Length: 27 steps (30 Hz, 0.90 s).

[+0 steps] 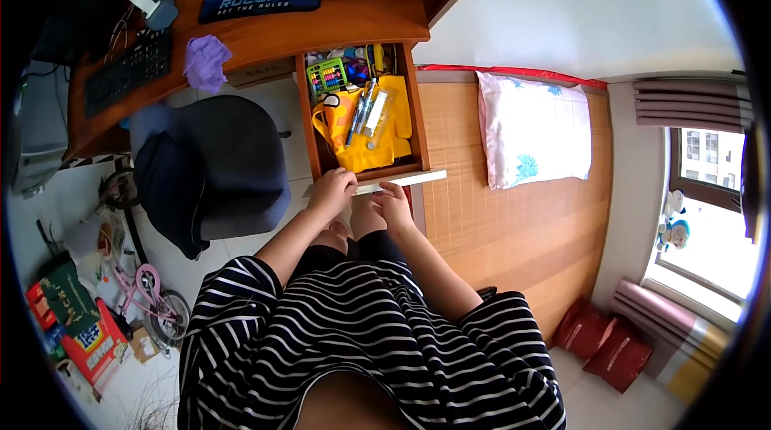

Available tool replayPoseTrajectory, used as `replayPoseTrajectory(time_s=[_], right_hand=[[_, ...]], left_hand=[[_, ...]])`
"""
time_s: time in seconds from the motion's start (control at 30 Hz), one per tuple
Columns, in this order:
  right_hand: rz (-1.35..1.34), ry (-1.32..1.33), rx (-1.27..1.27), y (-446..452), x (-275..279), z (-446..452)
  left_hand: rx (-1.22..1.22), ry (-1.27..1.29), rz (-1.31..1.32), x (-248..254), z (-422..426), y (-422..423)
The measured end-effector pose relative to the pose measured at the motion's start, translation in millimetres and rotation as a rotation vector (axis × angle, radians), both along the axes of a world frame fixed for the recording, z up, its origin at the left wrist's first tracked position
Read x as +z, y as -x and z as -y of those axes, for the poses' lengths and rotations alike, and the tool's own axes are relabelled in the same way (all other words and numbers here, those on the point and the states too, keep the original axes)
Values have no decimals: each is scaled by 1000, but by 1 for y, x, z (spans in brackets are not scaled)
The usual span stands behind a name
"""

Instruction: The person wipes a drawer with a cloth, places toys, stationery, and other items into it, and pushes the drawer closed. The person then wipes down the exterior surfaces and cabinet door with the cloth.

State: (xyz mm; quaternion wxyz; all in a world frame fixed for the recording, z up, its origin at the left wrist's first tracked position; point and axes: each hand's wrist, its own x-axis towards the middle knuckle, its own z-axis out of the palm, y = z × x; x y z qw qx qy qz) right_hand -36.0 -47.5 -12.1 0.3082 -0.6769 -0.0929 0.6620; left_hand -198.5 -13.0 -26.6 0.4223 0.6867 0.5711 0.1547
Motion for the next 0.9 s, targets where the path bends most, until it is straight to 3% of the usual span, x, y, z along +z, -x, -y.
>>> replayPoseTrajectory(time_s=[0.13,0.23,0.4,0.47,0.67,0.8,0.9], right_hand=[[15,-15,-22,4,13,0],[17,-36,-68,7,17,0],[-110,-26,-152,3,12,-4],[-144,-48,-160,2,13,-8],[-300,-128,-145,-3,0,-33],[-398,-176,-160,-2,-9,-62],[-433,-205,-129,2,-11,-88]], left_hand=[[-60,45,6,-2,-9,2],[192,-8,104,-6,-4,-3],[198,264,249,14,26,3],[148,424,196,9,34,8],[362,294,315,-10,24,2],[408,326,272,-7,-1,2],[453,196,244,-10,-21,-2]])
